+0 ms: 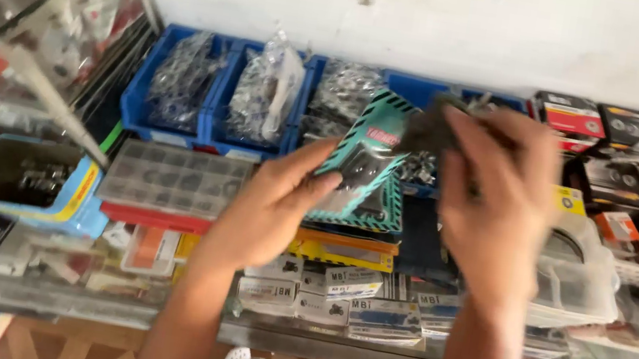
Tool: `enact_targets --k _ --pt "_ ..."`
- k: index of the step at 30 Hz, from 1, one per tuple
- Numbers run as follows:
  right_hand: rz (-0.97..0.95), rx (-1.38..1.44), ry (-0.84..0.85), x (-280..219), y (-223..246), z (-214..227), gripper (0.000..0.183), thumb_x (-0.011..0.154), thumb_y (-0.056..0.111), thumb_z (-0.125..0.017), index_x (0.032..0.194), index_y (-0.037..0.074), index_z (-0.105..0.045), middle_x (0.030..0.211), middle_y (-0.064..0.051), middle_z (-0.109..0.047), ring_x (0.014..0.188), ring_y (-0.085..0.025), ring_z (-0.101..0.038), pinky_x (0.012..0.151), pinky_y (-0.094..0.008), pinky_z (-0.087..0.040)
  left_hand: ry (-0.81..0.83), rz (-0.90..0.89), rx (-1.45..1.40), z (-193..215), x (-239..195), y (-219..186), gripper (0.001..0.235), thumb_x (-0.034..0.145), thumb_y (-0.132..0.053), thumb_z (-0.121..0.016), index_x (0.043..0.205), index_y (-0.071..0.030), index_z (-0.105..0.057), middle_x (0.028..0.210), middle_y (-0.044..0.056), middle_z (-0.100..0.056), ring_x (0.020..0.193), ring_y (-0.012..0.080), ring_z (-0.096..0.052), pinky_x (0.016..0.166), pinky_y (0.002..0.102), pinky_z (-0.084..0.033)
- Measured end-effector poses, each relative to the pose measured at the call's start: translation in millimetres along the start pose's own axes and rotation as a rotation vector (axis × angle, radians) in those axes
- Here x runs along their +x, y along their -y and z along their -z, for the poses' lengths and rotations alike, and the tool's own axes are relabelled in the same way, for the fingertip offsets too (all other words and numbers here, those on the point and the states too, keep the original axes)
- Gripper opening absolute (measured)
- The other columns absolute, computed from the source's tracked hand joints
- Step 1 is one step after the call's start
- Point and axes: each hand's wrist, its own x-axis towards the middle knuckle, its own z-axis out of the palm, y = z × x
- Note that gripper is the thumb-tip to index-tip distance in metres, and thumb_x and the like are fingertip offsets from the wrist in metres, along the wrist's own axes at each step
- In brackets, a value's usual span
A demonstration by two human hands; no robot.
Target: The person picks up various packaged brake pads from a glass counter and hangs them on a wall-mounted display rack. They handle multiple packages of different brands and colors, placing them onto hooks and occasionally stacking them on the counter.
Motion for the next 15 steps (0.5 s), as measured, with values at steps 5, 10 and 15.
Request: enact_targets --k 5,10,15 --pt "-0.029 0.123 -0.031 16 -12 -16 0.033 0.088 -0.020 -0.069 0.120 -0.011 -0.072 0.123 -0.020 -0.057 0.090 -0.028 -0.057 0.077 -0.035 -0.049 0.047 -0.202 -0.177 15 32 10 0.046 0.107 -0.008 -0.049 0.152 -0.015 -0.046 0.146 0.013 -0.062 0.121 0.0256 -0.062 0.106 0.041 -0.050" --pt "-0.167 0.010 -0.128 19 -22 -13 0.029 0.091 -0.014 -0.066 0.119 -0.012 -0.073 0.110 -0.022 -0.067 0.091 -0.032 -0.062 0.078 -0.038 -0.050 -0.076 -0.019 -0.221 19 38 1 0.050 0.099 -0.012 -0.052 0.147 0.003 -0.048 0.147 0.016 -0.059 0.128 0.0248 -0.059 0.109 0.035 -0.043" --pt "-0.147 -0.022 -0.197 21 -26 -31 0.031 0.092 -0.016 -0.068 0.122 -0.011 -0.071 0.122 -0.023 -0.064 0.100 -0.032 -0.057 0.085 -0.040 -0.047 -0.073 -0.009 -0.413 16 60 29 0.045 0.103 -0.008 -0.053 0.147 -0.003 -0.048 0.138 0.010 -0.062 0.110 0.0171 -0.057 0.092 0.030 -0.041"
